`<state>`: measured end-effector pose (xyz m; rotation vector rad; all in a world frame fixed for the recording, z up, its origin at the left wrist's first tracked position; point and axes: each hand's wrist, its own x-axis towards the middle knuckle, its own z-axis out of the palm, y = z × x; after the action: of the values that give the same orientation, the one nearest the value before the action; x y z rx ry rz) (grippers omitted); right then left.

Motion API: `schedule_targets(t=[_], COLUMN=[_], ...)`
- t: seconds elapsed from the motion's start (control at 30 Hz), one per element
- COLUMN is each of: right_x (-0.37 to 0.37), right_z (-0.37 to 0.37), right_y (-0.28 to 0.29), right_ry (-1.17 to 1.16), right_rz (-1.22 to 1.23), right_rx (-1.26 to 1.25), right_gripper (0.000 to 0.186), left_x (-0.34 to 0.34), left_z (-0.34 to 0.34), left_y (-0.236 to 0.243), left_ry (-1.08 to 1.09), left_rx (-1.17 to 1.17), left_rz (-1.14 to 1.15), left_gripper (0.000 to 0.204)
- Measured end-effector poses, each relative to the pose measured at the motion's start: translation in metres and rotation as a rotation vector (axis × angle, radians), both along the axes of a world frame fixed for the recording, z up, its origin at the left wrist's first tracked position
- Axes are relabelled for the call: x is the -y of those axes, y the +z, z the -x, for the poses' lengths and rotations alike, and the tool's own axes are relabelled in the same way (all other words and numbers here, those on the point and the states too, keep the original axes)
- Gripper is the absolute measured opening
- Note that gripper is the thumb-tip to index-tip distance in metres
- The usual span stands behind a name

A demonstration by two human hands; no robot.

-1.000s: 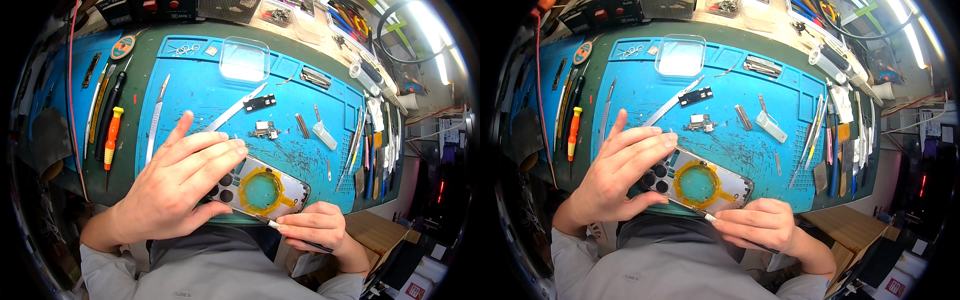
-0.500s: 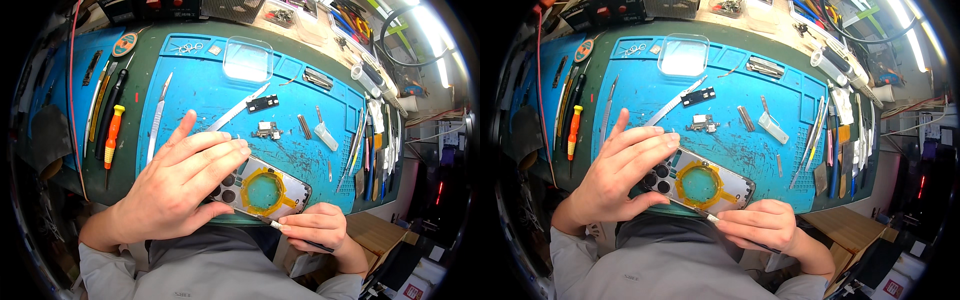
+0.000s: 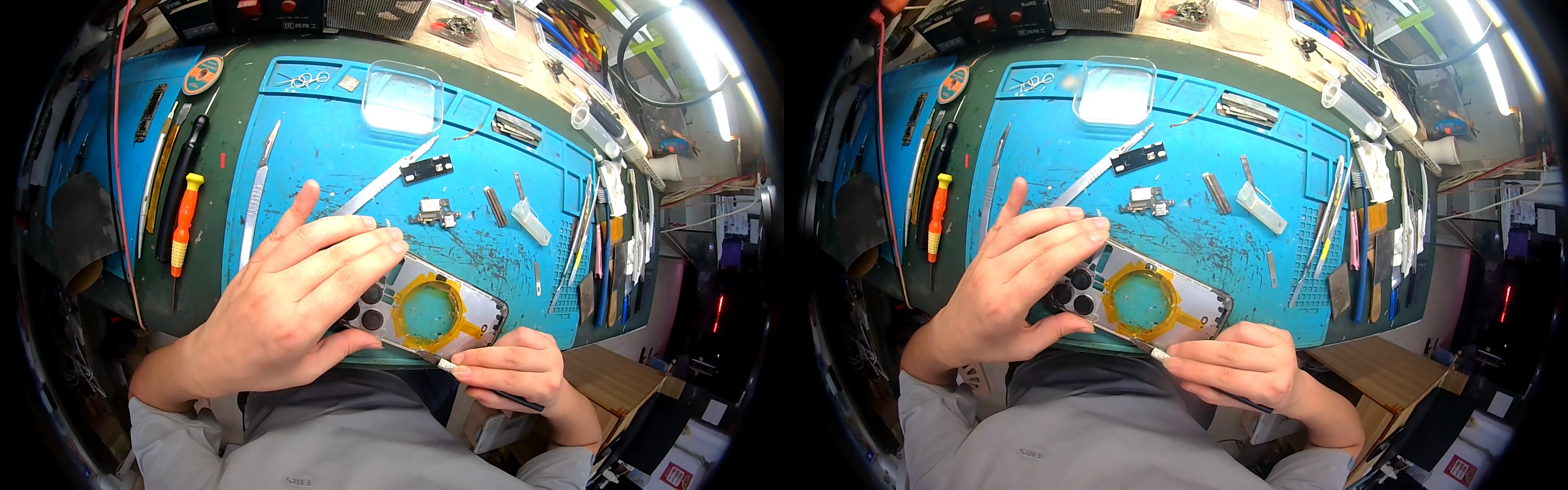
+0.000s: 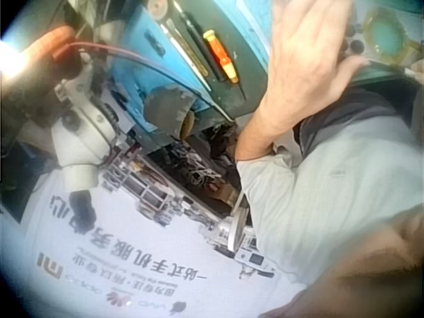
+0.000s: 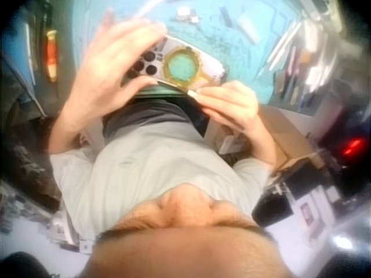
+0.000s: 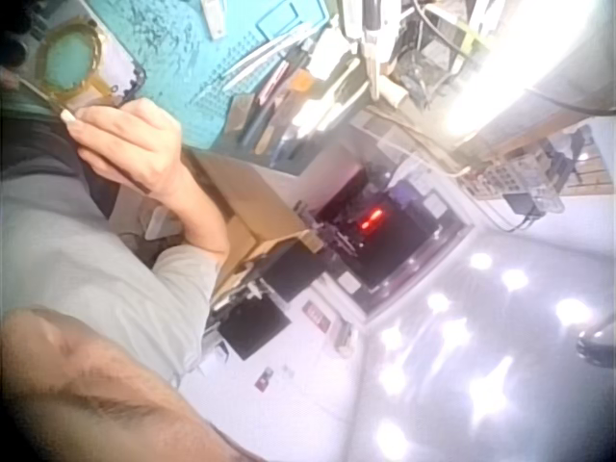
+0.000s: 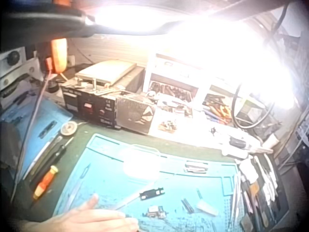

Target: The person rubs a small metallic component on a sanding pad, then uses a brush to clean the camera module area of a disassembled smartphone back cover. The person handles the component and the phone back cover throughout.

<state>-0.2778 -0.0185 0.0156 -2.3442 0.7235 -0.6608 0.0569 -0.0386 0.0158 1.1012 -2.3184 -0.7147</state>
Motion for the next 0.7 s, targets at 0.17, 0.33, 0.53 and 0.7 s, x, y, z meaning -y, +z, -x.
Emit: schedule_targets(t=[0.17,0.33,0.53,0.7], right_x=[-0.0002,0.0014,0.0009,0.0016], right_z=[0.0006,-0.0014,-0.0041,-0.0044], right_y=[-0.0003,0.0046,0.0042,0.0038], right_ry=[-0.005,0.007,-0.001,-0.002], right_rz=[-0.001,-0.017,-0.011,0.002], right_rx=[-0.004,-0.039,-0.047,-0.05], right_gripper=[0.034,0.035,0.036,0.035], left_x=[0.0007,0.0002,0.0001,0.0007], left_z=[-0.0003,0.0001,0.0,-0.0008], left_y=[0.0,0.0007,0.0002,0.0004], left_ry=[-0.006,-0.003,-0.002,-0.007], left_rx=[0.005,0.011,0.009,0.013], left_rz=[0.001,-0.003,0.001,0.002], left_gripper=[0.084,0.084,0.084,0.083])
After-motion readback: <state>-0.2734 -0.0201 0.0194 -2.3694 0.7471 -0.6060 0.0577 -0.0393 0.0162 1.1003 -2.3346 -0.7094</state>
